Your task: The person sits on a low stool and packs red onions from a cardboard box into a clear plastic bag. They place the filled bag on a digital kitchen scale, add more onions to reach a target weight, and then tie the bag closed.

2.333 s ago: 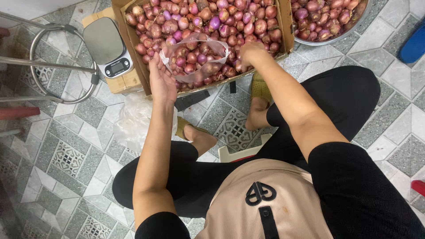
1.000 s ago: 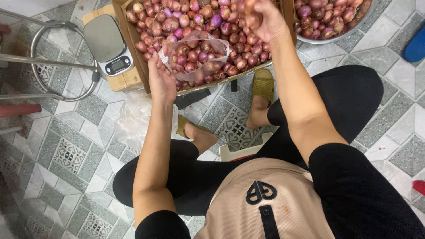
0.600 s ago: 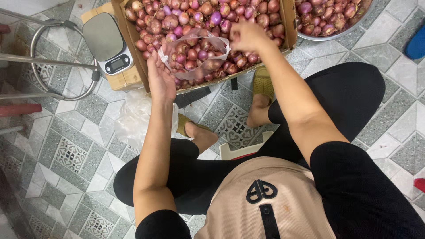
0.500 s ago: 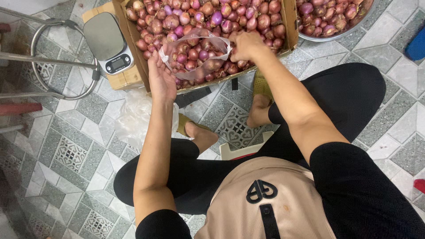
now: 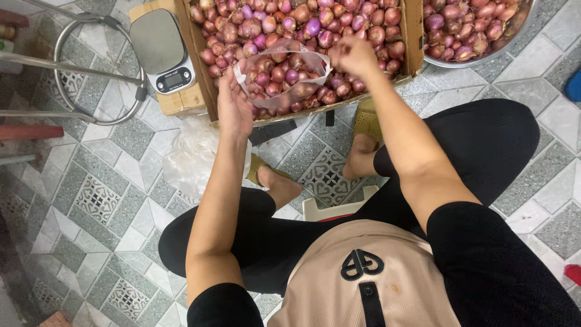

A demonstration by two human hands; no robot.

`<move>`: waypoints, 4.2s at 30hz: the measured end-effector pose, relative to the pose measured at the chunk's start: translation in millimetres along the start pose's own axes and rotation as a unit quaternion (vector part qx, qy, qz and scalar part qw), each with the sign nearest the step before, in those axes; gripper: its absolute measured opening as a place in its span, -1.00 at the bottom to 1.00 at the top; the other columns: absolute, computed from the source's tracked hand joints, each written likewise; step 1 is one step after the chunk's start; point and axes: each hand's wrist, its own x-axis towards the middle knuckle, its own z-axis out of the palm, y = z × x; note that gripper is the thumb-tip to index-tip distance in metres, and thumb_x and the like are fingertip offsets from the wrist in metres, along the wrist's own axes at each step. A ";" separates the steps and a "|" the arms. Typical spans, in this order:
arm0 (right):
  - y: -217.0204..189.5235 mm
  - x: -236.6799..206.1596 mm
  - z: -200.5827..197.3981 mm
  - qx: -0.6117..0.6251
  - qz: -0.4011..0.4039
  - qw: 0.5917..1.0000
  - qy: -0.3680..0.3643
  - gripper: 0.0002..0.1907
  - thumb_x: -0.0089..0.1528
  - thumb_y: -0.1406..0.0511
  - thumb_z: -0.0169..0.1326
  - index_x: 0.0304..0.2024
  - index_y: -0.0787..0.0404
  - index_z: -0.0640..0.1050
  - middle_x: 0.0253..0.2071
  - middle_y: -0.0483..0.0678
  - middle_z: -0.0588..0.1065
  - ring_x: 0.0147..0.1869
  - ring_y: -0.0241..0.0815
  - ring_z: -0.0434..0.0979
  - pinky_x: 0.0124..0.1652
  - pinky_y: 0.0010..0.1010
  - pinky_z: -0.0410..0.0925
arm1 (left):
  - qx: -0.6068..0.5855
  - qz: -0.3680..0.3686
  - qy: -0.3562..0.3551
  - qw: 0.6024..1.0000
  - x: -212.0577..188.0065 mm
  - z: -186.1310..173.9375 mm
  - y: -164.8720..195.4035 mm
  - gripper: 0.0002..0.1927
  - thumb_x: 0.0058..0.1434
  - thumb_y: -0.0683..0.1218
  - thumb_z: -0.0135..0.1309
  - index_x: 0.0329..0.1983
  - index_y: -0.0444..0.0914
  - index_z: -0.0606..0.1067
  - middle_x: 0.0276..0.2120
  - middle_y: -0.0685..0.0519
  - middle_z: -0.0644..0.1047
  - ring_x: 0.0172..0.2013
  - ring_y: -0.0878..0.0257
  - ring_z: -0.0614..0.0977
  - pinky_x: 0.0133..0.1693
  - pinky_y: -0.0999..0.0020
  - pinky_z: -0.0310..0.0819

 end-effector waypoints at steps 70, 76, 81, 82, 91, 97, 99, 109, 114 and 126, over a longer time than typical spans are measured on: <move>-70.3 -1.6 75.1 0.486 0.046 0.860 -0.149 -0.75 0.33 0.35 0.06 0.01 0.37 0.53 -0.08 0.15 0.62 -0.17 -0.03 0.75 -0.15 -0.22 0.46 | 0.005 0.011 -0.049 0.999 -4.2 -7.2 0.2 -0.28 0.41 0.23 -0.16 0.47 -0.31 0.26 0.30 0.02 0.46 -0.24 0.35 0.46 -0.12 0.40 0.41; -62.6 0.6 76.2 0.470 0.081 0.862 -0.172 -0.82 0.35 0.30 0.04 -0.10 0.32 0.49 -0.14 0.11 0.53 -0.11 -0.03 0.65 -0.17 -0.23 0.64 | 0.016 0.009 -0.033 0.999 -4.9 -4.0 2.5 -0.27 0.40 0.25 -0.12 0.45 -0.31 0.30 0.29 0.05 0.48 -0.25 0.36 0.46 -0.09 0.41 0.40; -75.4 -21.3 83.0 0.220 -0.064 0.959 -0.169 -0.62 0.27 0.32 0.13 0.14 0.26 0.48 0.02 -0.05 0.49 -0.02 -0.26 0.61 -0.26 -0.33 0.66 | 0.025 0.011 -0.036 0.999 -5.1 -2.6 5.2 -0.25 0.39 0.27 -0.10 0.45 -0.31 0.31 0.29 0.06 0.48 -0.25 0.37 0.45 -0.09 0.43 0.38; -79.4 -27.1 79.8 0.165 -0.059 0.975 -0.137 -0.59 0.26 0.31 0.14 0.16 0.23 0.48 -0.01 -0.05 0.50 -0.12 -0.23 0.61 -0.31 -0.34 0.59 | 0.023 0.011 -0.035 0.999 -4.9 -2.9 5.3 -0.25 0.38 0.27 -0.10 0.45 -0.31 0.31 0.29 0.06 0.48 -0.25 0.37 0.45 -0.09 0.44 0.37; -72.7 -48.9 57.0 -0.234 -0.207 0.894 -0.322 -0.70 0.30 0.27 0.02 -0.01 0.11 0.69 -0.23 -0.07 0.67 -0.21 -0.14 0.67 -0.19 -0.27 0.53 | -0.006 0.027 -0.037 0.999 7.9 -12.9 4.8 -0.21 0.35 0.30 -0.06 0.45 -0.34 0.30 0.32 -0.01 0.47 0.14 0.30 0.49 0.03 0.42 0.36; -44.4 -61.4 103.4 -0.436 -0.164 0.826 -0.318 -0.45 0.37 -0.10 -0.20 0.22 -0.03 0.52 0.26 -0.04 0.47 0.34 0.04 0.42 0.36 0.09 0.14 | -0.009 0.018 -0.027 0.999 12.3 -15.8 2.2 -0.21 0.34 0.30 -0.08 0.44 -0.32 0.31 0.34 0.01 0.45 0.31 0.24 0.43 0.08 0.42 0.33; -40.5 -63.4 110.5 -0.442 -0.139 0.828 -0.316 -0.36 0.39 -0.16 -0.34 0.30 -0.04 0.46 0.37 -0.05 0.38 0.45 0.04 0.32 0.40 0.25 0.01 | -0.011 0.012 -0.029 0.999 11.9 -15.3 1.0 -0.22 0.34 0.29 -0.08 0.45 -0.31 0.32 0.35 0.02 0.44 0.32 0.26 0.42 0.08 0.42 0.33; -22.9 -53.9 116.8 -0.384 -0.163 0.860 -0.294 -0.23 0.38 -0.24 -0.31 0.19 0.16 0.57 0.26 0.14 0.49 0.37 0.16 0.43 0.33 -0.05 0.27 | -0.016 -0.001 -0.038 0.999 2.2 -4.8 6.7 -0.24 0.35 0.28 -0.07 0.47 -0.27 0.32 0.33 0.02 0.45 0.03 0.34 0.48 0.01 0.44 0.36; -10.2 -49.2 124.9 -0.363 -0.169 0.873 -0.277 -0.14 0.25 -0.30 -0.12 0.18 0.27 0.52 0.24 0.15 0.46 0.33 0.15 0.42 0.26 -0.07 0.28 | -0.007 -0.007 -0.038 0.999 -3.3 -1.0 8.7 -0.24 0.35 0.28 -0.07 0.46 -0.25 0.31 0.35 0.04 0.44 0.04 0.38 0.50 0.01 0.45 0.37; -26.2 -64.3 112.8 -0.396 -0.128 0.870 -0.265 -0.04 0.05 -0.35 0.14 -0.08 0.44 0.64 0.00 0.26 0.59 0.08 0.20 0.61 0.09 -0.08 0.44 | -0.007 0.000 -0.042 0.999 -3.0 -1.5 7.1 -0.23 0.35 0.27 -0.06 0.48 -0.27 0.28 0.35 0.04 0.43 0.22 0.31 0.46 0.03 0.44 0.36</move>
